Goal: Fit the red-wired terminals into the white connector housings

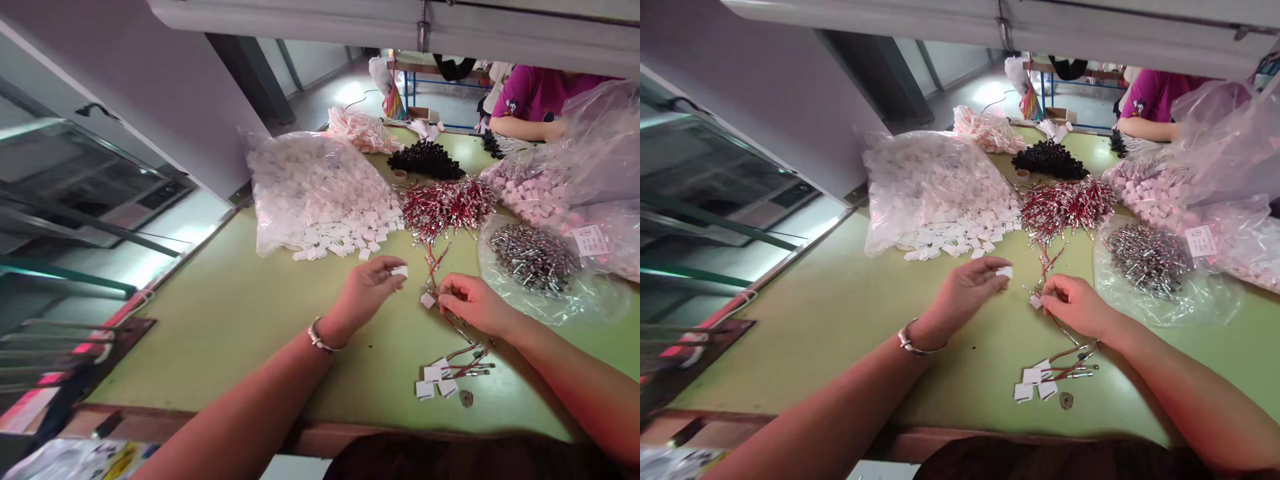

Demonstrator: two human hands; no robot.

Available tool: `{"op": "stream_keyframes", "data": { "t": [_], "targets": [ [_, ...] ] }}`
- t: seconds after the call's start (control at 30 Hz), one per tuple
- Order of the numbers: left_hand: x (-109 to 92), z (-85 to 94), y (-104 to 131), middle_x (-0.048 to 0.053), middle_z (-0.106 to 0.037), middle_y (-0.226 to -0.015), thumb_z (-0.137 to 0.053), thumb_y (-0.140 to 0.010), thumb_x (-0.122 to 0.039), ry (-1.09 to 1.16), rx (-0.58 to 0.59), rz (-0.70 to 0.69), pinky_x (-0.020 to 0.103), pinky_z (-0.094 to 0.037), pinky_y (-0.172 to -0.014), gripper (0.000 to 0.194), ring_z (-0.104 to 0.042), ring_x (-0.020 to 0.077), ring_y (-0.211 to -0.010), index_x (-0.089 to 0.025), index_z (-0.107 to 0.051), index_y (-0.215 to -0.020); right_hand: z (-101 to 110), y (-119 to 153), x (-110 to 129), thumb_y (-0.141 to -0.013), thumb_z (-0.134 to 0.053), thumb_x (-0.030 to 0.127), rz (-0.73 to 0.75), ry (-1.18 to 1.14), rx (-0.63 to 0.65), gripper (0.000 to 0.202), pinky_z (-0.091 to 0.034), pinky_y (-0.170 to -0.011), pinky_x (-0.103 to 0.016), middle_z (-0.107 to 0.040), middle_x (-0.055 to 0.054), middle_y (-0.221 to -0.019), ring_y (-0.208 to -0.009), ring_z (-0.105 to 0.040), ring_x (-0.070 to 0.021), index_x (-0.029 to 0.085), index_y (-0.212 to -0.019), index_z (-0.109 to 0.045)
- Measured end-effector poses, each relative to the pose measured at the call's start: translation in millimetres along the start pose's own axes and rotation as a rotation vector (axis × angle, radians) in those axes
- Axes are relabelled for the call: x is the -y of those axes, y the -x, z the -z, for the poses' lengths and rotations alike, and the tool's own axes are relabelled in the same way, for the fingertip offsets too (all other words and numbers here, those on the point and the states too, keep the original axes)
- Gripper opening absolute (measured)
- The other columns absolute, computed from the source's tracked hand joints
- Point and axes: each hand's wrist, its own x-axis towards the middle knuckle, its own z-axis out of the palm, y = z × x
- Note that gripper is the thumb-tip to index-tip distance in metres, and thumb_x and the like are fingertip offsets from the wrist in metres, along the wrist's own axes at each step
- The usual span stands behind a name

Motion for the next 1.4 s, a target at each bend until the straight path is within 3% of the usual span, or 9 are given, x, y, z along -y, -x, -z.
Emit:
{"op": "stream_keyframes", "data": {
  "t": [0.07,0.13,0.3,0.43,0.63,0.97,1.07,1.27,1.4],
  "targets": [
    [-1.8,-14.3,3.7,0.000,-0.064,-0.066,-0.066,-0.074,-0.030,0.176,0.086,0.091,0.026,-0.050,-0.064,0.029,-0.059,0.0118,-0.061,-0.014,-0.066,-0.098,-1.2,2.0,2.3,-0.080,-0.054,0.033,0.017,0.074,-0.009,0.015,-0.036,-0.050,-0.023,-0.058,0.003,-0.063,-0.053,-0.047,-0.0096,0.019,-0.076,-0.058],
    [-2.0,-22.9,4.7,0.000,-0.066,-0.065,-0.067,-0.073,-0.027,0.308,0.129,0.143,0.025,-0.049,-0.066,0.028,-0.058,0.0101,-0.060,-0.014,-0.068,-0.098,-1.0,3.1,1.8,-0.080,-0.054,0.031,0.073,0.178,-0.102,0.015,-0.036,-0.052,-0.024,-0.058,0.002,-0.063,-0.054,-0.048,-0.0106,0.020,-0.074,-0.061],
    [1.9,-24.0,4.3,0.000,-0.068,-0.068,-0.075,-0.068,-0.024,0.592,0.134,0.271,0.025,-0.048,-0.067,0.028,-0.060,0.0095,-0.063,-0.014,-0.068,-0.093,1.3,4.4,-3.8,-0.082,-0.055,0.022,0.305,0.487,-0.313,0.013,-0.038,-0.059,-0.025,-0.061,0.001,-0.068,-0.062,-0.052,-0.0117,0.020,-0.071,-0.062],
    [2.5,-22.2,5.2,0.001,-0.068,-0.071,-0.077,-0.067,-0.022,0.662,0.147,0.318,0.026,-0.048,-0.071,0.026,-0.062,0.0102,-0.066,-0.013,-0.068,-0.090,0.2,5.8,-6.6,-0.087,-0.053,0.024,0.405,0.669,-0.337,0.015,-0.039,-0.063,-0.026,-0.062,-0.001,-0.073,-0.066,-0.054,-0.0127,0.019,-0.076,-0.063],
    [3.4,-22.9,5.1,-0.001,-0.068,-0.066,-0.079,-0.065,-0.026,0.633,0.193,0.300,0.023,-0.047,-0.063,0.031,-0.061,0.0087,-0.060,-0.013,-0.068,-0.091,1.4,6.1,-9.9,-0.091,-0.049,0.026,0.470,0.781,-0.289,0.021,-0.037,-0.062,-0.025,-0.061,-0.001,-0.073,-0.066,-0.054,-0.0124,0.020,-0.083,-0.067],
    [8.7,-16.1,3.6,0.000,-0.066,-0.060,-0.072,-0.072,-0.033,0.338,0.260,0.162,0.022,-0.047,-0.055,0.031,-0.059,0.0092,-0.053,-0.013,-0.066,-0.095,6.3,6.7,-5.1,-0.093,-0.042,0.025,0.349,0.804,-0.050,0.028,-0.036,-0.062,-0.026,-0.063,-0.003,-0.076,-0.067,-0.054,-0.0138,0.020,-0.092,-0.069],
    [3.3,-20.5,7.3,0.000,-0.066,-0.063,-0.071,-0.071,-0.029,0.235,0.305,0.093,0.023,-0.049,-0.060,0.024,-0.060,0.0093,-0.057,-0.013,-0.067,-0.089,5.2,5.5,-1.9,-0.090,-0.046,0.021,0.285,0.790,0.026,0.024,-0.035,-0.062,-0.026,-0.064,-0.003,-0.075,-0.066,-0.053,-0.0138,0.019,-0.085,-0.068],
    [-8.2,-32.9,11.7,-0.002,-0.062,-0.060,-0.064,-0.073,-0.026,0.228,0.287,0.103,0.021,-0.048,-0.055,0.015,-0.056,0.0079,-0.053,-0.014,-0.062,-0.083,-2.5,6.3,6.3,-0.086,-0.048,0.018,0.190,0.633,-0.047,0.022,-0.032,-0.058,-0.024,-0.059,0.000,-0.063,-0.059,-0.047,-0.0111,0.017,-0.070,-0.063],
    [-11.8,-32.7,19.2,-0.001,-0.063,-0.065,-0.059,-0.076,-0.023,0.115,0.351,0.058,0.022,-0.048,-0.056,0.016,-0.056,0.0083,-0.055,-0.014,-0.064,-0.088,9.7,6.3,9.2,-0.084,-0.051,0.024,0.047,0.554,0.110,0.025,-0.030,-0.052,-0.024,-0.054,0.002,-0.056,-0.053,-0.044,-0.0099,0.017,-0.063,-0.059]
  ]
}}
